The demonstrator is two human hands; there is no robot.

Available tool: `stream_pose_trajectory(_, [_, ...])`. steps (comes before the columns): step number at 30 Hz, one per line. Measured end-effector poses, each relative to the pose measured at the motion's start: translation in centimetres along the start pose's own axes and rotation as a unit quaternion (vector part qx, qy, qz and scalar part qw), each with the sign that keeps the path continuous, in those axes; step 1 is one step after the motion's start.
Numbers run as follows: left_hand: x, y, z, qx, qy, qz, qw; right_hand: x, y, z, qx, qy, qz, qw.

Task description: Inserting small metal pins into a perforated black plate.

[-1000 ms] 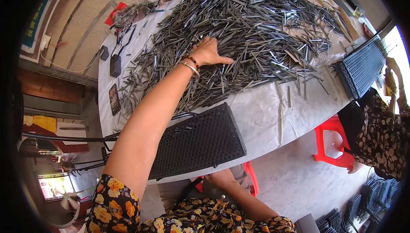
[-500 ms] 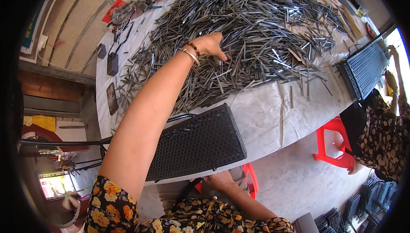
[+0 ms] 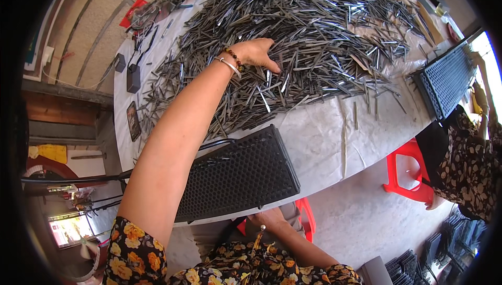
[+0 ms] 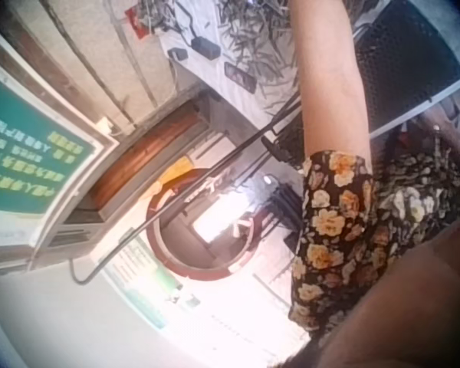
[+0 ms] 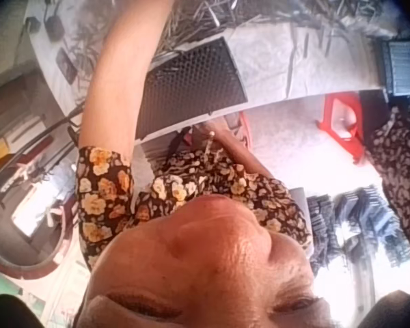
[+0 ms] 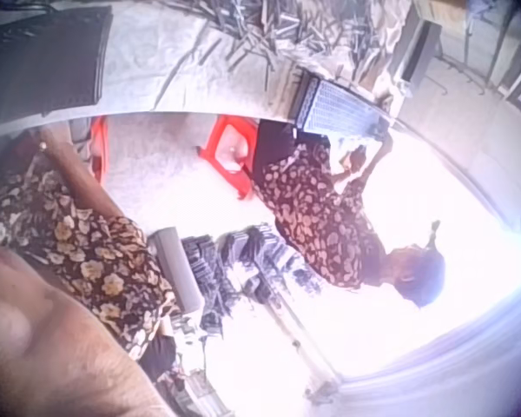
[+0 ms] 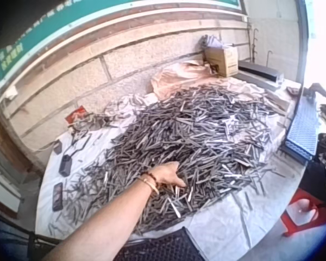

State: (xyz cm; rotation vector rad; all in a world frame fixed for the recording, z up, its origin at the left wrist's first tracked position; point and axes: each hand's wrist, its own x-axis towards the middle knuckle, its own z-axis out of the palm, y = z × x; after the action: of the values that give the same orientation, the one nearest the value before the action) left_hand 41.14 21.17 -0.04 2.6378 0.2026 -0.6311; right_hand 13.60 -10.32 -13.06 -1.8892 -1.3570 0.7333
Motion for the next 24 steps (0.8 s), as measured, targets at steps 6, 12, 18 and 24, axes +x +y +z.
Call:
stream_pose_trajectory(6, [-0.3,0.4,0.5,0.036,0.002,0.033,0.999,0.2,-0.5,-0.9,0.035,-0.013,0.021,0.999])
stream_pose_trajectory(12, [-1.4,-1.0,0.8,0.023,0.042,0.056,0.997,0.2,-0.4,-1.1,0.035,-0.016,0.016,0.999])
stream_pose_trajectory(18, [-2.7,-2.5,-0.1,-0.110,0.037,0.004,0.993,0.2,-0.5,-1.3,0.062,0.002,0.026,0.998])
stream_pose_trajectory(24, [-3.9,-7.8,0.3,-0.531,0.221,-0.093,0.813,0.2,-1.0,-1.4,0.059,-0.010,0.012,0.998])
